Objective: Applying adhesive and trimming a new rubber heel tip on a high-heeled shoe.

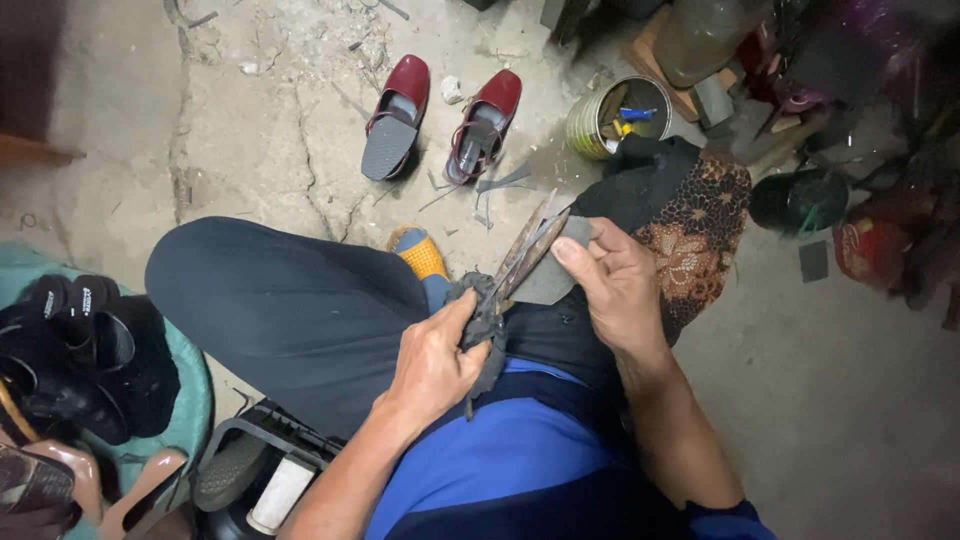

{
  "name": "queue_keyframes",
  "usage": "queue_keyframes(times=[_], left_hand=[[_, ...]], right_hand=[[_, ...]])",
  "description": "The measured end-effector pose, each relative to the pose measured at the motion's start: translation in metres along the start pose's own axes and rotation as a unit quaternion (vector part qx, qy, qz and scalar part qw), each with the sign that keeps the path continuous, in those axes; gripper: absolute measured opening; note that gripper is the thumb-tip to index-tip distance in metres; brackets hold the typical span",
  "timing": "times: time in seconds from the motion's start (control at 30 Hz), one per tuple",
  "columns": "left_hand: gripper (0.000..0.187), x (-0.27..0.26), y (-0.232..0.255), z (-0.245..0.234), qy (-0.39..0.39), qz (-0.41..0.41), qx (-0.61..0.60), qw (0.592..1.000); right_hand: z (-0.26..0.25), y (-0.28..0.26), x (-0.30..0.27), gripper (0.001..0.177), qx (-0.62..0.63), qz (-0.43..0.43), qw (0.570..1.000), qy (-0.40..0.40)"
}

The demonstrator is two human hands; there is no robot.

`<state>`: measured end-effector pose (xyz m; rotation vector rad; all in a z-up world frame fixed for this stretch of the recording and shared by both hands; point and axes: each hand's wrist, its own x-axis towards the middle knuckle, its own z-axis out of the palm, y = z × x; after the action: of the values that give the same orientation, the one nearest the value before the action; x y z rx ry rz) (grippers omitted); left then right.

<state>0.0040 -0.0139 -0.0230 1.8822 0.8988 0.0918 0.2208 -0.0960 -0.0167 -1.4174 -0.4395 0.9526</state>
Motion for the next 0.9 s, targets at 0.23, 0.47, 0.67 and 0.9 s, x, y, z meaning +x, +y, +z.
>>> queue_keyframes(times=[0.23,0.47,0.67,0.9], left_hand=[[0.06,-0.001,-0.015,0.005,-0.009,0.003,-0.017,1.0],[0.063,0.005,0.012,-0.004,0.012,0.009,-0.009,1.0],[0.059,0.003,0.002,-0.003,0.013,0.027,-0.001,1.0],[0.057,0.004,-0.012,0.002,0.004,0.027,0.0,1.0]], right_hand=[[0.001,-0.005,0.001,0.012,-0.015,0.014,1.0,0.0],[0.003,-0.005,-0.001,0.013,-0.041,0.013,0.999,-0.031],[-0.001,0.005,-0.001,0.013,-0.028,0.02,0.999,-0.038],[-0.002,0.002,0.001,0.014,-0.04,0.02,0.998,-0.049]])
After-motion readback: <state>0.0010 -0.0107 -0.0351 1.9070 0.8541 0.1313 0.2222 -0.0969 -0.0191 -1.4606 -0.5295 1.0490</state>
